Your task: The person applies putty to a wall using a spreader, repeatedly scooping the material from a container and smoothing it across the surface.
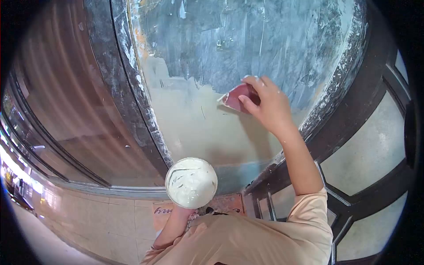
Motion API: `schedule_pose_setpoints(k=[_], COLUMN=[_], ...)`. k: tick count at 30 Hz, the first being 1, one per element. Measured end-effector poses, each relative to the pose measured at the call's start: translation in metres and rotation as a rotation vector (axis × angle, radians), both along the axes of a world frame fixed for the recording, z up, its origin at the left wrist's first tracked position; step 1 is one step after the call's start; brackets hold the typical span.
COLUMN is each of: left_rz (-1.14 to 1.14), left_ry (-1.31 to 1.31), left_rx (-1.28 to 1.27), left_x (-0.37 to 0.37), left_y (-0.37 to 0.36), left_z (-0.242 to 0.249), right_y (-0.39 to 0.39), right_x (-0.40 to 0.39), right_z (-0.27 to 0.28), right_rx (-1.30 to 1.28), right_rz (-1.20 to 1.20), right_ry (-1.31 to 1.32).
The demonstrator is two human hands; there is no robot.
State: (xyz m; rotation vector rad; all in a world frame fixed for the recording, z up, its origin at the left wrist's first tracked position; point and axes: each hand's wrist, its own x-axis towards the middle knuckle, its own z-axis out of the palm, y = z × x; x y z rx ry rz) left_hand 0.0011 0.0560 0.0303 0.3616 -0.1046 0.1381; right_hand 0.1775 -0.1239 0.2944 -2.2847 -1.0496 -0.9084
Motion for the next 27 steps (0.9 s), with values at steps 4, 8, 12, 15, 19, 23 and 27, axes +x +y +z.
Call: schedule_pose_setpoints(k=[4,8,12,15,19,23,27], left_rz=[-0.032,-0.045,-0.048,0.004,0.007,-0.05,-0.077], left_ry=[0.106,0.09,0.075,-0.072,0.019,0.087,0.107], left_rx=[-0.113,-0.069,-0.044,0.163,0.121,0.014,-0.151], left_x=[-0.003,-0.006,-0.008,-0.009,-0.007,-0.007,-0.008], left_y=[0.004,0.009,0.014,0.017,0.019,0.018,0.017], left_z=[0.01,-0.004,-0.02,-0.023,-0.028,-0.022,-0.034], right_y=[0.025,0.03,0.028,0.036,0.035,0.04,0.052], right_x=[0.002,0.002,-0.004,0.002,0.002,-0.013,-0.007], right_z=[0.009,0.028,0.025,0.011,0.039,0.037,0.015], right_rx=[-0.123,-0.085,-0.184,-0.291,-0.124,-0.219,-0.336], right_rz=[-0.113,-0.17,-0.13,-0.082,-0.146,-0.084,-0.057], right_ry=[-0.114,-0.21,-0.225,-0.266,-0.34,-0.306,-0.263])
